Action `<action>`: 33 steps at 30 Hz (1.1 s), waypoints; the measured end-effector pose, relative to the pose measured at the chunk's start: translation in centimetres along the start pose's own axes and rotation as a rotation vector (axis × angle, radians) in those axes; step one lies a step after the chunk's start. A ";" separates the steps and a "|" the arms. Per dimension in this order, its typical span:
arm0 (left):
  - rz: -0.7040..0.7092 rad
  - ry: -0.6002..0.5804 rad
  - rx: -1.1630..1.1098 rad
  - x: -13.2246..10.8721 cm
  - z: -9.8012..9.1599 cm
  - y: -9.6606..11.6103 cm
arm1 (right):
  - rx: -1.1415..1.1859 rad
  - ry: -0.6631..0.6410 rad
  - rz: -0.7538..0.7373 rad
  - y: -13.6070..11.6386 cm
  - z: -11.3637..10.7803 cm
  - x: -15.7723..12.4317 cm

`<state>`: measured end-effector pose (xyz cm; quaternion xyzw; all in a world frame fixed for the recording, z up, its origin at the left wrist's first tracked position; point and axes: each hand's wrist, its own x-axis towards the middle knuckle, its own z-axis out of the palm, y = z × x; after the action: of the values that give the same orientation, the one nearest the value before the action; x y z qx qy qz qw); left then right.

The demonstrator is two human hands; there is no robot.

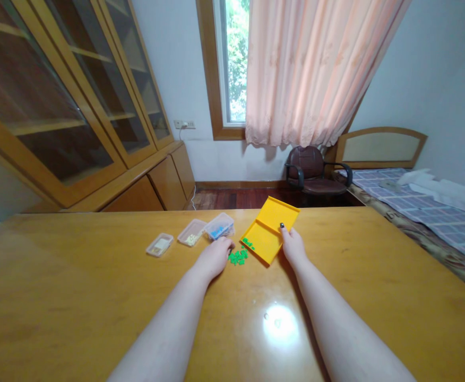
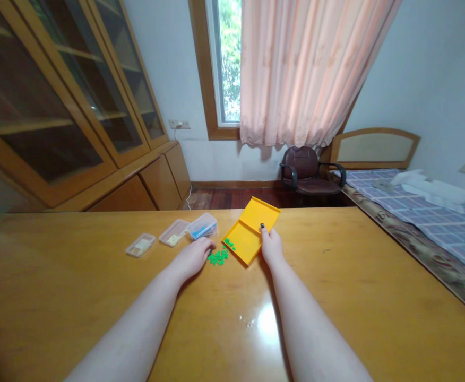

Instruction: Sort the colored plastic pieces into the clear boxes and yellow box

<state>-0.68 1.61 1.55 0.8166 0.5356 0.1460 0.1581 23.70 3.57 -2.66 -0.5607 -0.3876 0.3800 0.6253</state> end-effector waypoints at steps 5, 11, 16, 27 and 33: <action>0.037 -0.092 -0.046 -0.7 -0.6 -0.2 | -0.060 -0.039 0.007 0.0 0.1 -0.2; 0.059 -0.174 -0.105 -0.8 -0.9 -0.6 | -0.133 -0.052 0.012 0.1 0.1 -0.2; 0.046 -0.144 -0.133 -0.3 0.0 -1.5 | -0.150 -0.067 0.009 0.1 0.0 -0.2; 0.059 -0.057 -0.112 0.4 0.9 -2.5 | -0.138 -0.074 0.009 0.5 -0.1 0.2; 0.041 -0.062 -0.177 0.5 1.0 -2.9 | -0.132 -0.069 0.016 0.7 -0.1 0.3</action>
<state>-2.49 3.09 -0.56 0.8144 0.4986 0.1707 0.2431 23.91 3.84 -3.30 -0.5903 -0.4288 0.3777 0.5701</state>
